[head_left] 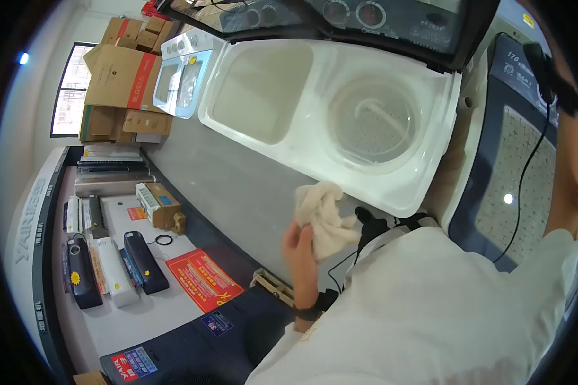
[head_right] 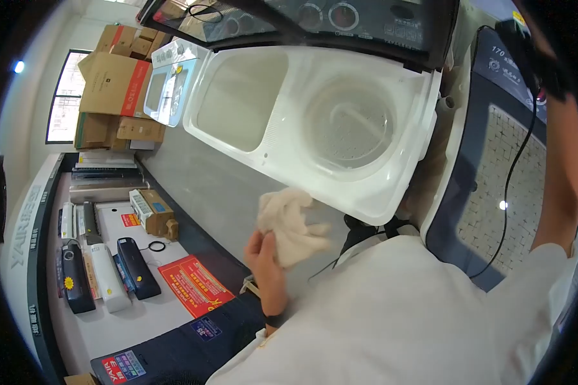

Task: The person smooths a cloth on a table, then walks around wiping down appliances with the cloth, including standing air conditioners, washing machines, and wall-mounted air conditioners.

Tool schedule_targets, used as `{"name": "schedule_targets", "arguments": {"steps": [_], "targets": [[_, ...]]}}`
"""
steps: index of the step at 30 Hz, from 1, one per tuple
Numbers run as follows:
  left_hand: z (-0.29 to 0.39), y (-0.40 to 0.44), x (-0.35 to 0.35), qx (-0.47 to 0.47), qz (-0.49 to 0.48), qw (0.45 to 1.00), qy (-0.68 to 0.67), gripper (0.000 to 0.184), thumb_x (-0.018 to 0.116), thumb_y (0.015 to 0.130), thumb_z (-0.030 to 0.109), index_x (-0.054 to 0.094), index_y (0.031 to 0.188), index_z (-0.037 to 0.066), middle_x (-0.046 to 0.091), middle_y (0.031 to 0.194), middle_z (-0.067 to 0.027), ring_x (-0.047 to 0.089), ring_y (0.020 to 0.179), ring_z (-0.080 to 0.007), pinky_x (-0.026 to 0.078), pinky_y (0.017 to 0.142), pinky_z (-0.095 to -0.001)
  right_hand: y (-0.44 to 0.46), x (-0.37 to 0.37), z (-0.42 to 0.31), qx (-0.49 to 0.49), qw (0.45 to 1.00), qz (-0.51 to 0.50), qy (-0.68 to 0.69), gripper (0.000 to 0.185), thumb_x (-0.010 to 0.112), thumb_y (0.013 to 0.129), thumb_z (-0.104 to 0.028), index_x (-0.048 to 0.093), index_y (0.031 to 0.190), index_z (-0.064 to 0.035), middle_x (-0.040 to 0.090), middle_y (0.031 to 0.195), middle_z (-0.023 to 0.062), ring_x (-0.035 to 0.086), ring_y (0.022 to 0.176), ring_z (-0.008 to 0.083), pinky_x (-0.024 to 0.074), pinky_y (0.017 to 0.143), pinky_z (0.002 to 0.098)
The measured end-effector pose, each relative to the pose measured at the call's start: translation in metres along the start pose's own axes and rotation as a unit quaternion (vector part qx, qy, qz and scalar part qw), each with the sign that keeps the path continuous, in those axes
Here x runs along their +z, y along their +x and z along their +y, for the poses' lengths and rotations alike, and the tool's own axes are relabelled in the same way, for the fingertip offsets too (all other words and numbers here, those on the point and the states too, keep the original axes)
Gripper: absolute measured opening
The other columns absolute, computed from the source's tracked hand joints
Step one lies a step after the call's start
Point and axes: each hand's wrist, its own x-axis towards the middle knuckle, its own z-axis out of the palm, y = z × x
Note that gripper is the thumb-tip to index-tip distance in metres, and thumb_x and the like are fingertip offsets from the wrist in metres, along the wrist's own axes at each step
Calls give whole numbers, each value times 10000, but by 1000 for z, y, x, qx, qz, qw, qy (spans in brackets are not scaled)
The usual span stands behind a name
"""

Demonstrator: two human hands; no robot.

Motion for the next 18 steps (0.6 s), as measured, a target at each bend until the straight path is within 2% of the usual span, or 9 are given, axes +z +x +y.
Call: {"name": "schedule_targets", "arguments": {"steps": [3,7,8,10,12,13,16,18], "targets": [[13,-9,-16,55,74,994,58,217,598,994,58,658,1162,-65,711,1070,-92,674,919,-135,532,796,-262,-26,-3,-77,-23,996,-25,87,335,692,901,-179,666,1192,-15,663,1087,154,660,976,326,520,781,388],[49,-24,-11,194,198,959,56,271,580,993,83,643,1200,-80,699,1100,-121,664,968,-165,534,814,-293,-77,-15,-178,-72,984,-94,132,309,733,849,-116,689,1139,-20,662,993,139,676,866,311,529,664,383],[52,-26,-19,238,220,944,60,297,574,986,80,639,1216,-97,702,1118,-136,664,976,-173,535,818,-298,-89,-22,-206,-80,981,-128,124,319,737,828,-109,688,1122,4,653,980,146,675,841,305,520,608,366],[55,-28,-24,316,250,914,54,334,567,975,83,633,1234,-117,702,1145,-161,667,992,-194,536,829,-308,-119,-3,-237,-99,982,-101,124,392,708,720,-111,691,1101,-22,664,1012,115,632,812,200,464,521,286],[60,-32,-25,382,267,884,37,357,565,966,96,628,1239,-124,697,1162,-183,672,1008,-220,538,846,-320,-143,16,-258,-112,986,-62,102,347,703,729,-99,694,1066,-18,648,986,111,613,803,205,457,532,272],[59,-35,-26,373,276,885,42,378,564,969,120,618,1242,-136,690,1177,-195,674,1024,-247,528,886,-339,-150,22,-265,-117,987,-55,97,334,700,732,-94,694,1056,-14,644,976,110,607,800,208,456,535,270],[41,-29,-47,374,258,886,93,351,556,970,97,621,1230,-129,693,1163,-181,674,1014,-243,518,893,-343,-167,32,-284,-121,986,-59,94,316,693,736,-80,688,1042,-1,637,955,110,598,798,216,459,541,272],[40,-28,-49,340,233,907,87,330,563,966,80,630,1222,-118,691,1158,-165,667,1010,-229,509,893,-336,-180,38,-298,-101,980,-123,118,330,697,738,-85,683,1057,-3,636,983,109,600,845,221,469,556,278]]}}
